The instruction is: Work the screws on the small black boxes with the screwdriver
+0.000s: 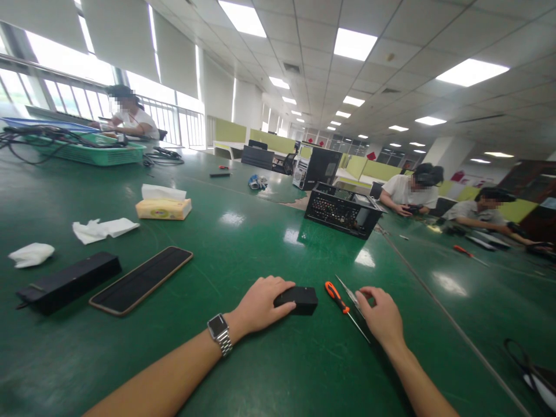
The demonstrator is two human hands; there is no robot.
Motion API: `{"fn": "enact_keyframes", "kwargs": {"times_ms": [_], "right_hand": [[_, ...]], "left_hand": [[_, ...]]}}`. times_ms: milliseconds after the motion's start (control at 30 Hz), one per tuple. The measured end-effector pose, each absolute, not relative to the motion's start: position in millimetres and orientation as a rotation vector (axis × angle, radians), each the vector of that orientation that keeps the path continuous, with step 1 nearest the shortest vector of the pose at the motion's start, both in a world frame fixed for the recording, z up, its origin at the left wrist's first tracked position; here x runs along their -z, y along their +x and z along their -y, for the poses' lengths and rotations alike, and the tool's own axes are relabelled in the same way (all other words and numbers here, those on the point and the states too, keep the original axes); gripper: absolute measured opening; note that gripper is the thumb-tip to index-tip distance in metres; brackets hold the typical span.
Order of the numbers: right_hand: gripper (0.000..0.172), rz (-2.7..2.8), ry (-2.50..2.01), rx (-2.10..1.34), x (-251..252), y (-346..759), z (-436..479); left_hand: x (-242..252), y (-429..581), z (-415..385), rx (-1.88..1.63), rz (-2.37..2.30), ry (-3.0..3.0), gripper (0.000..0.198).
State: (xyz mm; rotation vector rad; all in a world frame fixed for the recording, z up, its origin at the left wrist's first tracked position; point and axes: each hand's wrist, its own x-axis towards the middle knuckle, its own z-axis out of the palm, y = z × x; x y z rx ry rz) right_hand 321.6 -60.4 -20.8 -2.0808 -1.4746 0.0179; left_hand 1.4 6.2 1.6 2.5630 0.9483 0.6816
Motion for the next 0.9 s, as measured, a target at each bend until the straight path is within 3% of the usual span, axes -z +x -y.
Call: {"fn": "enact_keyframes", "kwargs": {"times_ms": [200, 400, 633, 900], "right_hand": [[0.042, 1.771, -2.084, 0.132, 13, 274, 67], [0.028, 1.853, -2.152, 0.023, 13, 271, 66], [0.032, 1.289, -1.43, -0.697, -33, 259, 74], [0.018, 1.145, -1.0, -0.615, -54, 214, 42]], "left_hand": [[-5, 2, -6, -0.669, -0.937, 2.544, 0.038], [-7, 4, -1, -0.611, -0.934, 2.489, 0.034], [-8, 10, 3, -0.561, -0.776, 2.484, 0.036], [-7, 12, 4, -0.587, -0.695, 2.511, 0.038]]}}
